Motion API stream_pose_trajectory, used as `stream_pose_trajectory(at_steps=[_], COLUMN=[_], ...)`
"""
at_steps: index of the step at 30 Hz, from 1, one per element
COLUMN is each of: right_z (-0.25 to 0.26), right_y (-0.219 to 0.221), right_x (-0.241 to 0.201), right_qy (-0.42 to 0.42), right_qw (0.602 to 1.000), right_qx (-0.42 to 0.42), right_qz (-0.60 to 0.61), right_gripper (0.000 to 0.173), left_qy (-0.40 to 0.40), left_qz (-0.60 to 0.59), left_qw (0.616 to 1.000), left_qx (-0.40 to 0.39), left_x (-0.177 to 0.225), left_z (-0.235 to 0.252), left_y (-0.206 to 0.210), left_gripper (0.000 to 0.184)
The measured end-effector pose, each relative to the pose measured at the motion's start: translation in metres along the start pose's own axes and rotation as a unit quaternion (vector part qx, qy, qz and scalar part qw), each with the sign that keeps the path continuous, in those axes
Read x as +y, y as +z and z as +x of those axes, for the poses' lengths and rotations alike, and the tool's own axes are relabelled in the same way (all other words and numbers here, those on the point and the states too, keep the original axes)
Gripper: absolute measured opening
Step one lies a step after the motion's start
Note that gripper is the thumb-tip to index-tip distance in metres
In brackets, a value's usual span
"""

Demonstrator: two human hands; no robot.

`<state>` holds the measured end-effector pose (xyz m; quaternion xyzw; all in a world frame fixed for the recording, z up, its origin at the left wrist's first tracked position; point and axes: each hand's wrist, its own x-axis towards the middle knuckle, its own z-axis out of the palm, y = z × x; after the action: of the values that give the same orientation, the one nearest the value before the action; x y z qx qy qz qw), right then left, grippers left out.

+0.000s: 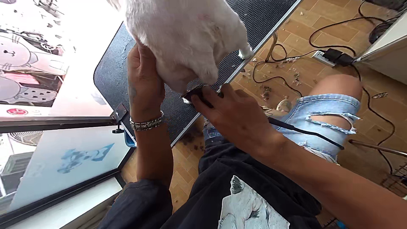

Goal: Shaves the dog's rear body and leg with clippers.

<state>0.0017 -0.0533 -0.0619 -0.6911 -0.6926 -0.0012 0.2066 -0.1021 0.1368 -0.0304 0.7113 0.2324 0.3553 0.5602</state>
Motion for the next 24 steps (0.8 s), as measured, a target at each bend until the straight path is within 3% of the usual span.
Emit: stream_pose_trajectory(at_steps=[4, 7, 10, 12, 13, 16, 20, 22, 24], right_z=[-0.019, -0.041, -0.071, -0.095, -0.107, -0.143, -0.171, -0.175, -0.174], right_y=[0.003, -0.001, -0.002, -0.002, -0.002, -0.001, 0.007, 0.012, 0.017], right_x=[0.030, 0.062, 0.093, 0.109, 0.116, 0.128, 0.133, 0.129, 0.130], right_qy=[0.052, 0.133, 0.226, 0.283, 0.310, 0.376, 0.417, 0.426, 0.420], right_qw=[0.992, 0.959, 0.892, 0.832, 0.802, 0.718, 0.656, 0.639, 0.662], right_qx=[-0.030, -0.062, -0.146, -0.186, -0.198, -0.190, -0.136, -0.095, -0.056], right_qz=[0.108, 0.242, 0.364, 0.439, 0.471, 0.555, 0.615, 0.634, 0.618], right_gripper=[0.049, 0.059, 0.059, 0.054, 0.051, 0.051, 0.062, 0.062, 0.060], left_qy=[-0.024, -0.034, 0.044, 0.122, 0.119, -0.024, -0.177, -0.171, -0.091], left_qz=[-0.009, 0.013, 0.164, 0.210, 0.196, 0.128, 0.065, -0.001, -0.041], left_qw=[0.999, 0.997, 0.974, 0.947, 0.951, 0.988, 0.982, 0.984, 0.988], left_qx=[0.025, 0.073, 0.149, 0.208, 0.207, 0.080, -0.030, -0.057, -0.118], left_x=[-0.006, -0.007, -0.011, -0.019, -0.024, -0.044, -0.067, -0.081, -0.108], left_z=[-0.006, -0.018, -0.046, -0.071, -0.083, -0.099, -0.045, -0.014, 0.017], left_y=[-0.006, -0.006, 0.004, 0.019, 0.032, 0.072, 0.106, 0.121, 0.128], left_gripper=[0.020, 0.019, 0.038, 0.021, 0.014, 0.017, 0.077, 0.069, 0.043])
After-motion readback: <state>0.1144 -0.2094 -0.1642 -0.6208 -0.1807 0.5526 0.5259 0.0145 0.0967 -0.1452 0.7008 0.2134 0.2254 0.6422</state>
